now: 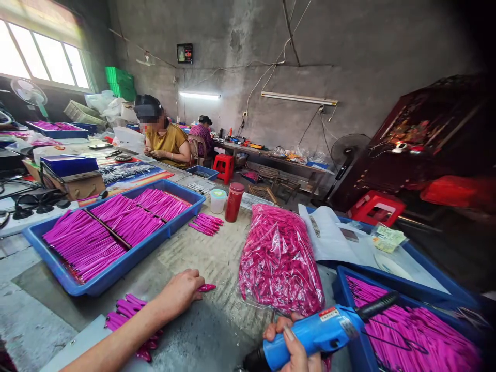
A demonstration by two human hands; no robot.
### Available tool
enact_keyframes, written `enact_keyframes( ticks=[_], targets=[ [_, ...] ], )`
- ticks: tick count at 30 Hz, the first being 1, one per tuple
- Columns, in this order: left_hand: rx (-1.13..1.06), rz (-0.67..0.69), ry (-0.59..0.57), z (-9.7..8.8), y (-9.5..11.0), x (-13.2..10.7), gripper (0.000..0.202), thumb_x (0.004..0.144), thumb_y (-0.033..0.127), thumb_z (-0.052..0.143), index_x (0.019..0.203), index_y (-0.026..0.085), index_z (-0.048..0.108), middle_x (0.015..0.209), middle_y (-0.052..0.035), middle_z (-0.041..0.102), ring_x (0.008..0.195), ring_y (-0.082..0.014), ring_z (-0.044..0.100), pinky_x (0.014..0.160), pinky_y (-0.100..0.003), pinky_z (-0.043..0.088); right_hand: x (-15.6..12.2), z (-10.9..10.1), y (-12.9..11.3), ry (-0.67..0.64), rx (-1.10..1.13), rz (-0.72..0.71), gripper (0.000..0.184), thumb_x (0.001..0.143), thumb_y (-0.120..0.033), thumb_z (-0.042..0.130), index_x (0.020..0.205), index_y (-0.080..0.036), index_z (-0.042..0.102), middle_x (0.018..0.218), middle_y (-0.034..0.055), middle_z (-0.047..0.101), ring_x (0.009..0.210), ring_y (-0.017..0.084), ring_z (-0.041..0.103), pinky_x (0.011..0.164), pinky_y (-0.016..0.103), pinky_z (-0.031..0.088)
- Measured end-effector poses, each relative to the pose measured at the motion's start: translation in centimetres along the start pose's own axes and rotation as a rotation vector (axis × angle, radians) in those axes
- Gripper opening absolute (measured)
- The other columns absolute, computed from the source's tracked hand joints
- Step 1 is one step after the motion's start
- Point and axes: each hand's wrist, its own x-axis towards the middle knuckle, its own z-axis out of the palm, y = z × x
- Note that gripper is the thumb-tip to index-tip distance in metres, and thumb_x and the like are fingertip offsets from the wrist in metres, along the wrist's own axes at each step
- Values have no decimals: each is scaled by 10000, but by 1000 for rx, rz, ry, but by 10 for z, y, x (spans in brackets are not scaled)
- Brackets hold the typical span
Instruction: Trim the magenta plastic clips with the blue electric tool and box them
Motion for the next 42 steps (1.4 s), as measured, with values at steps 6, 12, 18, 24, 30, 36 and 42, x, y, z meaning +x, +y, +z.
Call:
enact_keyframes(
  ticks=[6,12,18,24,30,36,42],
  targets=[
    [65,-4,-25,-1,8,-7,165,817,194,452,891,154,594,971,-79,579,941,-227,521,803,-317,389,5,1,0,40,4,14,492,597,-365,688,974,-186,427,679,-37,494,522,96,507,546,234,413],
    [-6,79,0,8,6,-14,145,835,237,444,841,176,575,944,-50,573,902,-189,526,784,-282,386,11,-3,1,23,-7,24,595,510,-400,713,951,-164,391,644,-30,512,472,136,513,491,270,417],
    [21,29,24,17,8,-17,188,848,217,401,862,175,583,953,-62,575,920,-195,521,805,-295,383,10,-1,-4,8,-26,5,561,547,-402,695,947,-156,388,634,-33,504,467,126,511,478,265,422],
    [39,41,56,24,8,-15,261,889,223,337,865,159,589,927,-72,580,907,-197,526,807,-301,395,9,1,-4,19,-27,15,555,533,-400,705,925,-157,396,628,-34,507,465,128,512,478,261,414],
    [3,43,40,23,15,-16,260,898,247,347,870,156,589,918,-70,584,892,-187,538,800,-287,407,9,3,-6,30,-24,19,542,542,-396,698,926,-155,400,643,-36,503,463,123,516,475,252,413],
    [-49,-14,-6,24,30,-18,209,872,227,397,885,154,593,938,-76,584,902,-186,549,804,-275,409,9,1,-5,7,-22,11,512,567,-381,681,927,-158,393,645,-37,496,471,124,520,471,255,416],
    [-92,-76,0,32,32,-15,183,853,219,422,871,159,594,948,-70,583,909,-178,547,795,-256,399,10,0,-3,4,-15,10,525,558,-374,689,934,-157,395,651,-36,505,469,124,520,485,262,419]
  ],
)
